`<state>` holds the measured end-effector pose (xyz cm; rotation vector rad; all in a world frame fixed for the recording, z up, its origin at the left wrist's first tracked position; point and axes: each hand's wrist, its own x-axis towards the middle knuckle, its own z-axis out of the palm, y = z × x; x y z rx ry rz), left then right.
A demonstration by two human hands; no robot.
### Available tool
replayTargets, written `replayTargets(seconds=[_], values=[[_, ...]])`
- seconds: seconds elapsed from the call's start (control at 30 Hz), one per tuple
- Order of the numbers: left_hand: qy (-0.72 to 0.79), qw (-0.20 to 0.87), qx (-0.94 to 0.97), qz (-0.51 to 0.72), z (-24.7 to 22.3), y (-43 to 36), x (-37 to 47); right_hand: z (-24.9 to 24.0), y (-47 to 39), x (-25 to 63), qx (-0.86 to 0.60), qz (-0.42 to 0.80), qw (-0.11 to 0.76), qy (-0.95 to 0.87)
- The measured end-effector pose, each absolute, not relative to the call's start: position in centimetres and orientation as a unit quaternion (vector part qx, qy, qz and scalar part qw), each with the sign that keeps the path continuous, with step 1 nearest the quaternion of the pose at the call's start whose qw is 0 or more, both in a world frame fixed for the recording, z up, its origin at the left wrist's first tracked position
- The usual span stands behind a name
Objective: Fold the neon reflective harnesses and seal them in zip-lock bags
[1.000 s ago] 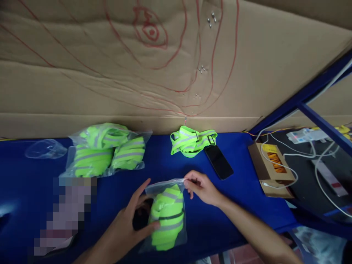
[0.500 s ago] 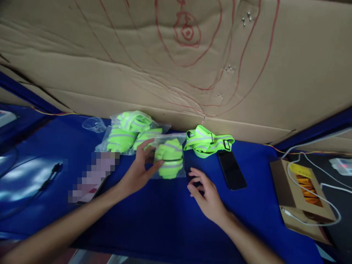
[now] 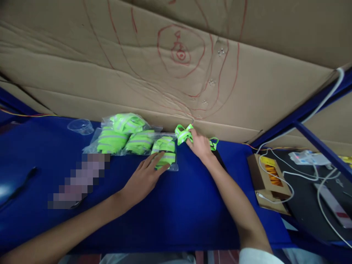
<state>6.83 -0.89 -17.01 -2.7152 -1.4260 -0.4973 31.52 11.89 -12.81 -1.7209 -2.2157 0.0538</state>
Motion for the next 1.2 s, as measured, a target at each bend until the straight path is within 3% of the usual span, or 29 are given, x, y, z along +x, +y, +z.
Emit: replayTargets(seconds=[0.1, 0.17, 0.27, 0.33, 0.4, 0.53, 0.73, 1.0, 1.2], values=[[-0.436, 0.039, -0.885, -0.157, -17.4, -0.1, 6.8, -10.3, 12.0, 33.0, -0.627, -0.005, 0.235, -0.743], [-0.420, 0.037, -0.889, -0.177, -17.5, 0.4, 6.9, -8.2, 11.4, 34.4, -0.622, -0.005, 0.327, -0.712], [-0.388, 0.036, -0.894, -0.222, -17.8, 1.1, 7.3, -5.7, 9.4, 36.4, -0.561, 0.091, 0.515, -0.641], [-0.372, 0.041, -0.895, -0.244, -18.1, 1.6, 7.4, -5.4, 7.3, 37.5, -0.530, 0.182, 0.558, -0.612], [-0.367, 0.050, -0.893, -0.255, -18.3, 2.1, 7.8, -6.4, 4.7, 38.4, -0.533, 0.230, 0.552, -0.599], [-0.355, 0.064, -0.893, -0.268, -18.2, 4.4, 9.4, -10.4, -0.1, 39.1, -0.568, 0.172, 0.546, -0.591], [-0.352, 0.047, -0.896, -0.267, -17.9, 10.7, 12.7, -15.1, -2.6, 37.5, -0.568, 0.189, 0.484, -0.639], [-0.349, -0.024, -0.890, -0.291, -18.6, 11.0, 11.8, -16.7, -2.5, 36.7, -0.561, 0.213, 0.429, -0.675], [-0.437, -0.098, -0.790, -0.419, -19.7, 11.5, 14.0, -17.6, -2.0, 36.8, -0.574, 0.222, 0.433, -0.659]])
